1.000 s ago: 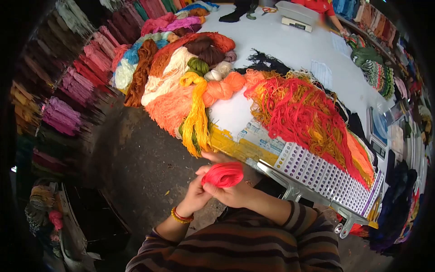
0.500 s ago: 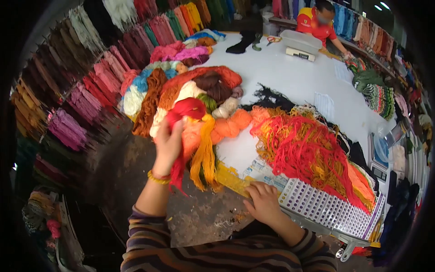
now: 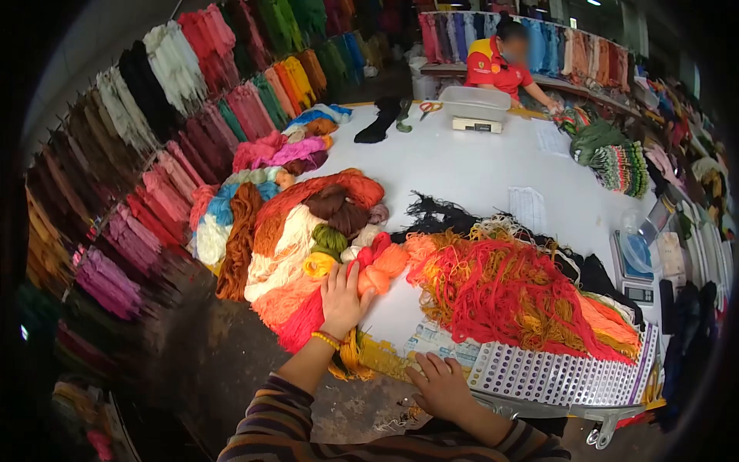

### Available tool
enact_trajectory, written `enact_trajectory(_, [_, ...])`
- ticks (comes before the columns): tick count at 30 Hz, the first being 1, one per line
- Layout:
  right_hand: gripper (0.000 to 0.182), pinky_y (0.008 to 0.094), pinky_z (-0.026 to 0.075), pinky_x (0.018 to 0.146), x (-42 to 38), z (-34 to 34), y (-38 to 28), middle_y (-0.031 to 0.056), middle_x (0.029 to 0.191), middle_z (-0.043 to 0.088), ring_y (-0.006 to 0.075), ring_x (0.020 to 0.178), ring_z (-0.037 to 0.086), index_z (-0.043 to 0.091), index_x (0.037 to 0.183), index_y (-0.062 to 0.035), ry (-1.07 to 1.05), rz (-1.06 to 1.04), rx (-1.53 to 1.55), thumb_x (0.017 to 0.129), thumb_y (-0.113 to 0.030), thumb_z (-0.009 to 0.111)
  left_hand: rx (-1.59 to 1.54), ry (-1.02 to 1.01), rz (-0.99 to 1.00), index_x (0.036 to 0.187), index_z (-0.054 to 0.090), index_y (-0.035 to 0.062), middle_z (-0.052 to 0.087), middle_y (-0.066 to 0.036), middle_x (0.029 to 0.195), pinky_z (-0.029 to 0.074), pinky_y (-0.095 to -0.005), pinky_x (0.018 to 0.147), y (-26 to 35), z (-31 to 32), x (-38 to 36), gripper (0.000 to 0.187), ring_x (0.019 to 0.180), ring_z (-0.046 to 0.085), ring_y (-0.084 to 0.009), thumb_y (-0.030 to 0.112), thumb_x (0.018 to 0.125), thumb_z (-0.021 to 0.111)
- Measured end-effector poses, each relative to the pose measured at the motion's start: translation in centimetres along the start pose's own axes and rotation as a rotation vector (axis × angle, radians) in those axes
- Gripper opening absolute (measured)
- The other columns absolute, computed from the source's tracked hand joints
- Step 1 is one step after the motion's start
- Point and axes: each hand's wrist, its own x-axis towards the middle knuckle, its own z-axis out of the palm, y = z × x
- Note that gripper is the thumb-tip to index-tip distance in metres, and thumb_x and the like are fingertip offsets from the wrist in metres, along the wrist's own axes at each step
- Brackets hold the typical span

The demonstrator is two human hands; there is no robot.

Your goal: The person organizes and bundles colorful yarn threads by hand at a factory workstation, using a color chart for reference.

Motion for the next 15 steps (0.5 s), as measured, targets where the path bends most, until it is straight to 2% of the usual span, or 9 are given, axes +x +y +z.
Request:
enact_trajectory(7, [0.047, 0.0441, 0.034, 0.089, -0.1, 0.2, 0.6, 0.0084, 0.121, 0.047, 0.0238, 0.114, 0.043, 0.054, 0.110, -0.0167, 0.021, 0.049, 0.128, 0.068, -0.034, 0.066, -0.002, 0.018, 0.030, 0.125, 0.041, 0.0062, 0.042, -0.016, 0.126, 0.027, -0.0472, 0.097, 0.4, -0.3, -0.3, 0.065, 0.120, 0.035, -0.0329, 0.047, 0.077, 0.054])
enact_trajectory(10, [0.034, 0.0407, 0.035, 0.087, -0.3, 0.3, 0.9, 0.0060, 0.111, 0.053, 0.0235, 0.109, 0.047, 0.059, 0.101, -0.0153, 0.116, 0.102, 0.324, 0.070, -0.029, 0.066, 0.000, 0.020, 0.042, 0.125, 0.042, 0.0061, 0.043, -0.016, 0.125, 0.027, -0.0475, 0.097, 0.6, -0.5, -0.2, 0.065, 0.120, 0.036, -0.0331, 0.045, 0.075, 0.056])
enact_trajectory(15, [0.030, 0.0374, 0.039, 0.082, -0.9, -0.8, 1.6, 0.0058, 0.101, 0.058, 0.0233, 0.100, 0.053, 0.059, 0.097, -0.0124, 0.170, 0.166, 0.442, 0.071, -0.026, 0.066, 0.006, -0.007, 0.053, 0.125, 0.042, 0.0065, 0.043, -0.015, 0.125, 0.027, -0.0489, 0.095, 0.7, -0.1, -0.1, 0.064, 0.121, 0.035, -0.0323, 0.043, 0.074, 0.057])
